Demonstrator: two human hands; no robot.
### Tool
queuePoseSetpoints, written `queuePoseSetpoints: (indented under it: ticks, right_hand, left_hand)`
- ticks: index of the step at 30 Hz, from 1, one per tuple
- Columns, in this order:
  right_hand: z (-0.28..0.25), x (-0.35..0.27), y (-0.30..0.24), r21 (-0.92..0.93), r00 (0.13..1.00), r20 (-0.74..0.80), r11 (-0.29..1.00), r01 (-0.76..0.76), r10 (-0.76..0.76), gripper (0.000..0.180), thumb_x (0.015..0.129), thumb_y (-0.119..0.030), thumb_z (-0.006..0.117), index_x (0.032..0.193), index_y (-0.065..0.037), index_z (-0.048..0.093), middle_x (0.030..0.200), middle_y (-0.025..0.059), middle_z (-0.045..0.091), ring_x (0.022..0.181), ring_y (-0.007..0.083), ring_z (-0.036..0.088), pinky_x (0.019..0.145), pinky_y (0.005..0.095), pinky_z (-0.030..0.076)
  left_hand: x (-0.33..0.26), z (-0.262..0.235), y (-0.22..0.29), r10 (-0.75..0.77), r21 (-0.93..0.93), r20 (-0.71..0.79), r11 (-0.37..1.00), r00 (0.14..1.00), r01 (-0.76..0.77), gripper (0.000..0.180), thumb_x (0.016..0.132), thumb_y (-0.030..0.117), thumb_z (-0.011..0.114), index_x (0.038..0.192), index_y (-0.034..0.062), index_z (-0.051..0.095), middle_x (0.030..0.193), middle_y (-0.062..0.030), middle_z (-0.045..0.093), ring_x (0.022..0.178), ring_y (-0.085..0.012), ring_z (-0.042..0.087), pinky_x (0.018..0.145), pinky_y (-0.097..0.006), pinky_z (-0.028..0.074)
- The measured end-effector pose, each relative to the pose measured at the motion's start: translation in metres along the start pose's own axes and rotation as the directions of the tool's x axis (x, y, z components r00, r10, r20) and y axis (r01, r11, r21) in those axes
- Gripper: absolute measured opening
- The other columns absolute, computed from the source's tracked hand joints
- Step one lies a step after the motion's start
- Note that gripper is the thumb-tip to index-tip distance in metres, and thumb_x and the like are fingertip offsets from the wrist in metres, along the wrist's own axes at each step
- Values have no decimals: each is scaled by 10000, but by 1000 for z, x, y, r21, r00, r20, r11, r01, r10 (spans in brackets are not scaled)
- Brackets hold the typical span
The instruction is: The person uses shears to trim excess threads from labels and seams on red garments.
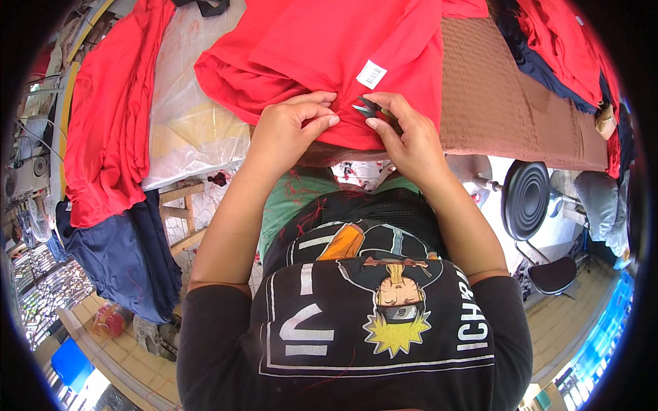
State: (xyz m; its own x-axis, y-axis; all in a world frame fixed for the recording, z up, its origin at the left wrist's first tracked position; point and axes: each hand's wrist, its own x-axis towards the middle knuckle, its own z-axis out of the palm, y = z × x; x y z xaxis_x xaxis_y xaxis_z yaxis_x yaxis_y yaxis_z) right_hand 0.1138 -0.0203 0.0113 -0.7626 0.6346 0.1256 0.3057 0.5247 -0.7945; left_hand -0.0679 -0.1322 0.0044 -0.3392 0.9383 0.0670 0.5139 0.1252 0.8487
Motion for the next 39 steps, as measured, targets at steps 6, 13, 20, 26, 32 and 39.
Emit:
queuePoseSetpoints:
  ticks: [6,13,20,26,32,39]
  right_hand:
    - [2,0,5,-209,958,-36,939,272,-285,278,824,-101,662,1098,-75,625,991,105,623,916,302,621,736,388,512]
    - [7,5,6,-318,922,-45,880,352,-385,303,791,-102,675,1092,-96,642,933,75,604,863,273,603,717,389,505]
    - [14,8,6,-377,903,-30,841,387,-429,285,775,-83,655,1060,-90,660,917,66,607,859,253,611,696,374,508]
    - [10,6,6,-418,911,-45,836,355,-409,305,759,-68,633,1063,-86,658,907,65,612,835,249,622,675,368,514]
    - [15,12,1,-424,893,-35,816,392,-448,288,772,-71,611,1056,-77,655,888,67,607,808,254,628,655,372,515]
    - [-18,17,-12,-371,923,-190,895,249,-335,219,830,-81,639,1049,-89,642,918,88,613,830,279,641,672,372,520]
  left_hand:
    - [-1,-4,1,-51,-66,62,996,997,55,173,844,105,693,989,17,727,1132,-139,681,1041,-166,643,882,-272,486]
    - [-3,-9,1,-32,-83,131,996,991,43,174,845,85,681,1005,42,734,1212,-130,646,1084,-174,623,921,-282,475]
    - [-3,-9,-1,-16,-82,144,996,989,28,174,848,86,677,1009,58,737,1233,-127,636,1096,-182,617,939,-289,470]
    - [-4,-9,-2,-26,-124,141,991,990,43,176,854,93,671,1010,44,734,1233,-135,634,1094,-176,618,933,-286,470]
    - [-6,-10,3,-46,-107,106,993,993,58,165,838,86,681,984,36,739,1197,-131,649,1101,-180,606,915,-297,471]
    - [-24,-102,96,440,280,300,808,847,-519,227,864,223,610,779,65,749,1138,-148,651,1197,-296,484,1027,-431,330]
